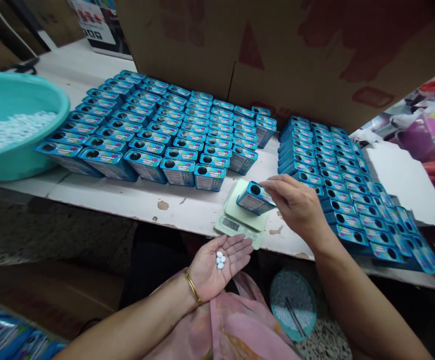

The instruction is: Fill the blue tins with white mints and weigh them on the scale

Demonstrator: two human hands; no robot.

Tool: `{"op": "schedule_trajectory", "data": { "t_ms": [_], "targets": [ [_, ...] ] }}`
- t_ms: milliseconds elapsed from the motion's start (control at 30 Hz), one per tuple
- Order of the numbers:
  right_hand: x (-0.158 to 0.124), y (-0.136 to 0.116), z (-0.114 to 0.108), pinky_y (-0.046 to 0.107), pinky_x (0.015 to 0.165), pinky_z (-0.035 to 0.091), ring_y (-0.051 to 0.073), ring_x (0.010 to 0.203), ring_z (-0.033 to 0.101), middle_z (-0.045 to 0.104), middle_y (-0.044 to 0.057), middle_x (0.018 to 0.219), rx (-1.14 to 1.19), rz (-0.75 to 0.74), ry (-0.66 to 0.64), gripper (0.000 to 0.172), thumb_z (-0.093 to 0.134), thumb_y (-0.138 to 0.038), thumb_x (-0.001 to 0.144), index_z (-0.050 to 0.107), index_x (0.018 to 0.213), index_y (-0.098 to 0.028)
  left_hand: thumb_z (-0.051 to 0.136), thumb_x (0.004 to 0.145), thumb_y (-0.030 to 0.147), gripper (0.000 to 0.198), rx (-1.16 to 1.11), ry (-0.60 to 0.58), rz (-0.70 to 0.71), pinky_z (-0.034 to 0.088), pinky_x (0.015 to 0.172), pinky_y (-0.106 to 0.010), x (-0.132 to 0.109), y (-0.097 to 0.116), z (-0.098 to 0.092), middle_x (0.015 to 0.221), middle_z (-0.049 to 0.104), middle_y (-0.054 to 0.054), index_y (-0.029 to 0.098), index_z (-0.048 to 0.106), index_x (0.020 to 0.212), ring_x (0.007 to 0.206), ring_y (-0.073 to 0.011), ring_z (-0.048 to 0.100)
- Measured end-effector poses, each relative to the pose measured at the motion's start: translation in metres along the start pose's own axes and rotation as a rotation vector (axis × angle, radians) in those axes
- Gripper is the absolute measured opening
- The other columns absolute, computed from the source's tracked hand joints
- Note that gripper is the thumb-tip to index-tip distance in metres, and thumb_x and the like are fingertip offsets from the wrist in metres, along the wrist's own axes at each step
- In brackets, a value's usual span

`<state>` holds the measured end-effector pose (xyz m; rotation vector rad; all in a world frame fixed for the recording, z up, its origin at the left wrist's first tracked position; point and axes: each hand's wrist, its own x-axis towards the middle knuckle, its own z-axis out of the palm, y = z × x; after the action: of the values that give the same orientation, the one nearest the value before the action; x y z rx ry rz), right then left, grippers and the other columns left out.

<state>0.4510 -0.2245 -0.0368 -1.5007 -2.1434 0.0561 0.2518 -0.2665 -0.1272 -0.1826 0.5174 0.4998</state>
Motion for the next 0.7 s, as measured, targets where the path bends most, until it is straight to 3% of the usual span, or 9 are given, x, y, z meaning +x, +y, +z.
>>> {"op": "schedule_trajectory", "data": {
  "t_ms": [100,267,367,500,700],
  "targets": [
    [-0.023,-0.015,-0.002,0.028,0.075,0.045,0.015,0.085,0.055,0.058,0.004,0.091,0.076,0.036,0.025,0.021,0.045,-0.015,0.082,0.057,0.097,-0.021,0.046,0.079,0.027,0.036,0.007,-0.014,-0.029,0.033,0.094,-0.036,0.001,-0.002,-0.004,0.109,0.056,-0.018,0.002,0.051,0.105,0.109,-0.0266,0.046],
    [-0.077,-0.062,0.035,0.031,0.077,0.046,0.017,0.09,0.052,0.056,0.007,0.098,0.191,-0.095,-0.291,0.029,0.044,-0.015,0.082,0.05,0.11,-0.019,0.043,0.081,0.028,0.03,0.001,-0.076,-0.061,0.04,0.082,-0.027,0.003,-0.009,-0.01,0.086,0.063,-0.01,0.006,0.056,0.096,0.081,-0.0149,0.059],
    [-0.099,-0.081,0.063,0.034,0.079,0.046,0.019,0.096,0.05,0.054,0.01,0.104,0.122,-0.082,-0.374,0.031,0.041,-0.015,0.083,0.047,0.114,-0.015,0.042,0.08,0.035,0.037,0.036,-0.07,-0.115,0.039,0.084,-0.028,0.004,-0.011,-0.013,0.097,0.061,-0.013,0.007,0.054,0.101,0.089,-0.0175,0.057],
    [-0.106,-0.082,0.08,0.033,0.078,0.046,0.019,0.096,0.049,0.052,0.011,0.106,0.137,-0.061,-0.386,0.028,0.039,-0.016,0.085,0.048,0.111,-0.012,0.042,0.08,0.038,0.039,0.06,-0.077,-0.127,0.035,0.089,-0.033,0.004,-0.01,-0.014,0.106,0.057,-0.015,0.008,0.052,0.103,0.095,-0.0209,0.055],
    [-0.104,-0.073,0.075,0.032,0.081,0.045,0.018,0.097,0.048,0.052,0.009,0.104,0.244,-0.024,-0.362,0.025,0.04,-0.015,0.084,0.049,0.107,-0.014,0.042,0.08,0.033,0.034,0.069,-0.057,-0.11,0.037,0.085,-0.028,0.002,-0.011,-0.012,0.098,0.06,-0.012,0.008,0.054,0.1,0.09,-0.0171,0.056]
  ]
}}
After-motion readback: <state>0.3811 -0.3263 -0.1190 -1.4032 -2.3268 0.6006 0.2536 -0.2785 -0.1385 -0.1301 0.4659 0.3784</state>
